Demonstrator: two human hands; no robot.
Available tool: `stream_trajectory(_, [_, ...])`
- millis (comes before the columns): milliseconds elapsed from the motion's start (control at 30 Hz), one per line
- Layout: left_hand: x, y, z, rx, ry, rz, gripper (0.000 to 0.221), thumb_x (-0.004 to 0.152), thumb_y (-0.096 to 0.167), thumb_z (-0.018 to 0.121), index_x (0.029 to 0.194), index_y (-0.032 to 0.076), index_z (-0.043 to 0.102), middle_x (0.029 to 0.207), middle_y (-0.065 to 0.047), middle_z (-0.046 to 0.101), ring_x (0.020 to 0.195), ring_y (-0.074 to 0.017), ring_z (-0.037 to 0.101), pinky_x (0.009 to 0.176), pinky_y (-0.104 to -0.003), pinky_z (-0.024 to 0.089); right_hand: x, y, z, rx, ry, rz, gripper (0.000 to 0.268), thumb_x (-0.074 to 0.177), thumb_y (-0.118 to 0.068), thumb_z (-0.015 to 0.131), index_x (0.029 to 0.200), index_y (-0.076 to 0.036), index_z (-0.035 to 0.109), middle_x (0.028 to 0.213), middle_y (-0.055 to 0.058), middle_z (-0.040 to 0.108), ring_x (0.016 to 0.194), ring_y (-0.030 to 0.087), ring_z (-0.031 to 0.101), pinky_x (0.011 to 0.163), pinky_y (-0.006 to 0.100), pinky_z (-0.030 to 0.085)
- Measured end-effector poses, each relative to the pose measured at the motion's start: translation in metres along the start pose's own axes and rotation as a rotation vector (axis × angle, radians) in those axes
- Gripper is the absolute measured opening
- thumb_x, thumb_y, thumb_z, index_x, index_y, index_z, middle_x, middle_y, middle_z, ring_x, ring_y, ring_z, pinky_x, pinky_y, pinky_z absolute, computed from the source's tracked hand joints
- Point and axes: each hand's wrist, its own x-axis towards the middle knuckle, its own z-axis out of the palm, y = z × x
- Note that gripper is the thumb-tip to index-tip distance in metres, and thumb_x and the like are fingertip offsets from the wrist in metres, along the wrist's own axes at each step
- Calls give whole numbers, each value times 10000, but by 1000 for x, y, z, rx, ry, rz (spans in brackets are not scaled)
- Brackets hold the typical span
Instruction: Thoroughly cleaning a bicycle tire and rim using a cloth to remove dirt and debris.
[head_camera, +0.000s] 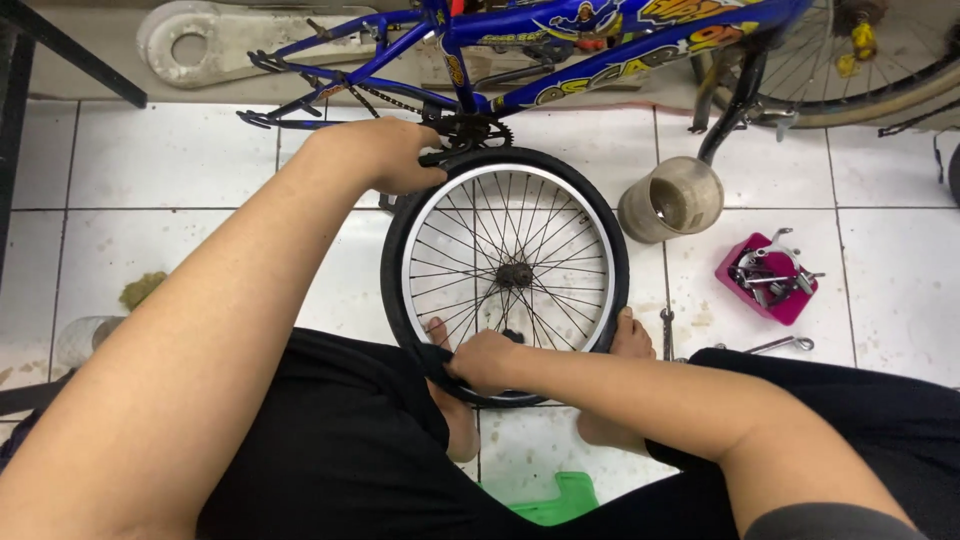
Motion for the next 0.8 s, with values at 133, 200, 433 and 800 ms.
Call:
stream_trajectory(133, [-1,-11,0,-12,24,-9,569,944,384,620,1450,126,595,1380,-221,637,1301,-411,580,1022,-575,481,1,14,-2,2,50,34,312,831,-211,621,1106,-162,760,980,175,748,777,339,750,638,469,606])
stream_trajectory(200, [-14,-10,-8,-46,-2,-48,592,950,395,596,1468,110,571,1416,-236,606,1330,-419,553,1054,-581,459,5,27,-10,22,100,74,262,806,-280,647,1014,-171,763,903,130,743,756,318,746,630,459,595])
stream_trajectory(433, [-10,-21,-5,-61,-2,-42,614,947,461,590,1469,138,570,1417,-220,604,1330,-405,553,1046,-576,471,11,59,-53,64,178,134,249,756,-416,698,830,-189,769,747,40,734,716,277,739,614,438,573])
stream_trajectory(800, [-15,-14,-12,-41,-62,-38,613,957,424,547,1499,138,528,1429,-226,592,1348,-409,541,1060,-571,469,73,143,-21,-347,1076,65,526,894,-319,605,1414,-389,579,1062,61,619,957,262,630,799,418,439])
